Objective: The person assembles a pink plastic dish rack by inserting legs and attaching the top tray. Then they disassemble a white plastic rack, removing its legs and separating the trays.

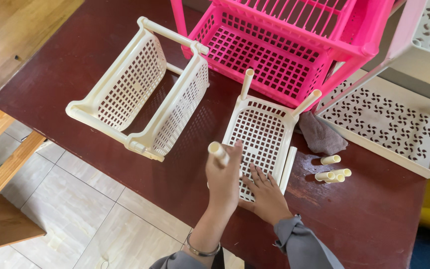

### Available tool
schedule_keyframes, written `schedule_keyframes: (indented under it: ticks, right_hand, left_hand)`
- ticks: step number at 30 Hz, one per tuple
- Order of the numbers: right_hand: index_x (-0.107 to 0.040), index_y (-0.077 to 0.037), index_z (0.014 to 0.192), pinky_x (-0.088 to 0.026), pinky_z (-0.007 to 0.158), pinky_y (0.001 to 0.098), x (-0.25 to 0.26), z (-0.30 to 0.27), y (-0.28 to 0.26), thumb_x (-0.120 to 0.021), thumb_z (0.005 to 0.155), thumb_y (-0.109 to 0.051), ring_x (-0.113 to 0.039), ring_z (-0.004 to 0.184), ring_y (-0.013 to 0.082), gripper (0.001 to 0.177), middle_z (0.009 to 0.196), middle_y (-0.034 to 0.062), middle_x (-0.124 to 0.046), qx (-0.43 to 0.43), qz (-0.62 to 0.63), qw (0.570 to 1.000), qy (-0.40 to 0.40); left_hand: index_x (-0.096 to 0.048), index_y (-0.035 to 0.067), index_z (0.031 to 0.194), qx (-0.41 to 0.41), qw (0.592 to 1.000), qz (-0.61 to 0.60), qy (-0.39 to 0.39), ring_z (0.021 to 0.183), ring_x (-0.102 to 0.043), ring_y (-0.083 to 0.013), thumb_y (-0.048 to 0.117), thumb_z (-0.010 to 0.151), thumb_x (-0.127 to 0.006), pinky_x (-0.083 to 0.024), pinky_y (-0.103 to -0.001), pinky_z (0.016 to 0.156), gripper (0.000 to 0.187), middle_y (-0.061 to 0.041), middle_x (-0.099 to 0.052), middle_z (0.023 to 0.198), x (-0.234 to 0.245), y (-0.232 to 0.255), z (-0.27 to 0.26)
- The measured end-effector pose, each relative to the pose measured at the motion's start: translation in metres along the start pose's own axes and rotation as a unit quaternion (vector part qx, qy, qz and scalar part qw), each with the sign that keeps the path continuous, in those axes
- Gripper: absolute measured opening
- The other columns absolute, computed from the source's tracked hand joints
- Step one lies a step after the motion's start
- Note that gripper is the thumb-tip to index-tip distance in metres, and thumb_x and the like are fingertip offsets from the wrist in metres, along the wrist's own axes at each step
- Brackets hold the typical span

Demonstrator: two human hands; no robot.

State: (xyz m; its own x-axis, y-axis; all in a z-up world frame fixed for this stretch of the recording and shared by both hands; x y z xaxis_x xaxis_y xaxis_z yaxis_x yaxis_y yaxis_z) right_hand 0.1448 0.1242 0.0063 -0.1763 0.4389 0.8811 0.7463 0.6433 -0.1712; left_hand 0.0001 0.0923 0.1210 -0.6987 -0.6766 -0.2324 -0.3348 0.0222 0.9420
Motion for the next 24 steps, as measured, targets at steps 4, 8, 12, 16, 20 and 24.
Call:
schedule_keyframes:
  ticks: [4,8,12,16,20,24]
  right_hand:
    - [-0.025,-0.025,0.161,-0.008,0.123,0.0483,0.012,-0.004,0.003,-0.067,0.076,-0.072,-0.013,0.155,0.0272,0.106,0.166,0.0117,-0.018,0.017,0.173,0.984,0.044]
    - [-0.052,-0.016,0.148,-0.019,0.121,0.0487,0.02,-0.013,0.013,-0.085,0.071,-0.048,-0.023,0.153,0.0305,0.09,0.161,0.0129,-0.035,0.04,0.391,0.911,0.125]
    - [-0.069,-0.01,0.13,-0.048,0.109,0.0439,0.011,-0.018,0.018,-0.08,0.079,-0.021,-0.056,0.136,0.0285,0.054,0.14,0.0113,-0.065,0.048,0.378,0.901,0.209]
    - [-0.071,-0.008,0.128,-0.058,0.073,0.038,0.0,-0.025,0.04,-0.075,0.09,-0.025,-0.07,0.082,0.0233,0.041,0.094,0.0118,-0.074,-0.094,0.341,0.907,0.227]
    - [-0.055,-0.001,0.133,-0.055,0.05,0.0339,0.007,-0.042,0.061,-0.068,0.094,-0.027,-0.068,0.064,0.0155,0.049,0.081,0.0119,-0.073,-0.187,0.455,0.808,0.323]
    - [-0.049,-0.005,0.143,-0.051,0.051,0.033,0.008,-0.044,0.058,-0.067,0.095,-0.031,-0.065,0.053,0.018,0.058,0.069,0.0178,-0.071,-0.248,0.438,0.827,0.249]
  left_hand:
    - [-0.048,0.009,0.113,0.046,0.994,-0.058,-0.085,0.094,-0.061,-0.0104,0.029,0.098,-0.057,-0.052,-0.031,0.086,0.027,-0.007,-0.059,0.105,0.0,-0.029,0.0]
    - [-0.051,0.007,0.124,0.079,0.992,0.033,-0.097,0.102,-0.06,-0.0091,0.041,0.103,-0.05,-0.051,-0.029,0.09,0.04,-0.004,-0.061,0.112,0.007,-0.065,0.005]
    - [-0.051,0.007,0.125,0.159,0.974,0.041,-0.153,0.094,-0.056,-0.0138,0.049,0.103,-0.046,-0.052,-0.034,0.081,0.048,-0.006,-0.057,0.105,0.002,-0.093,0.0]
    - [-0.044,0.005,0.144,0.05,0.961,0.165,-0.216,0.122,-0.044,-0.0305,0.054,0.103,-0.051,-0.045,-0.043,0.101,0.065,-0.02,-0.05,0.131,-0.004,-0.094,-0.002]
    - [-0.034,0.009,0.155,-0.108,0.837,0.479,-0.24,0.146,-0.025,-0.0483,0.058,0.095,-0.063,-0.023,-0.053,0.118,0.083,-0.026,-0.034,0.158,0.006,-0.095,-0.003]
    - [-0.041,0.012,0.156,-0.234,0.75,0.578,-0.22,0.145,-0.03,-0.0504,0.058,0.095,-0.059,-0.02,-0.054,0.122,0.078,-0.027,-0.037,0.158,0.013,-0.108,-0.007]
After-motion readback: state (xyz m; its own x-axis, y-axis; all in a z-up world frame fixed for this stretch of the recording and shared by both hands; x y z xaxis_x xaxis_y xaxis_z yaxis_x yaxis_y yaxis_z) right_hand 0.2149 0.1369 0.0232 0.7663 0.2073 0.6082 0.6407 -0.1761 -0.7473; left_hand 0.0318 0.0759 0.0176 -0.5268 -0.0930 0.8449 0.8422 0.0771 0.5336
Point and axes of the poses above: each hand's wrist, its own z-axis towards the middle knuckle, its own x-axis out of the back of the hand, y = z × x, the point moved 4 cm from there along z, towards the middle knuckle
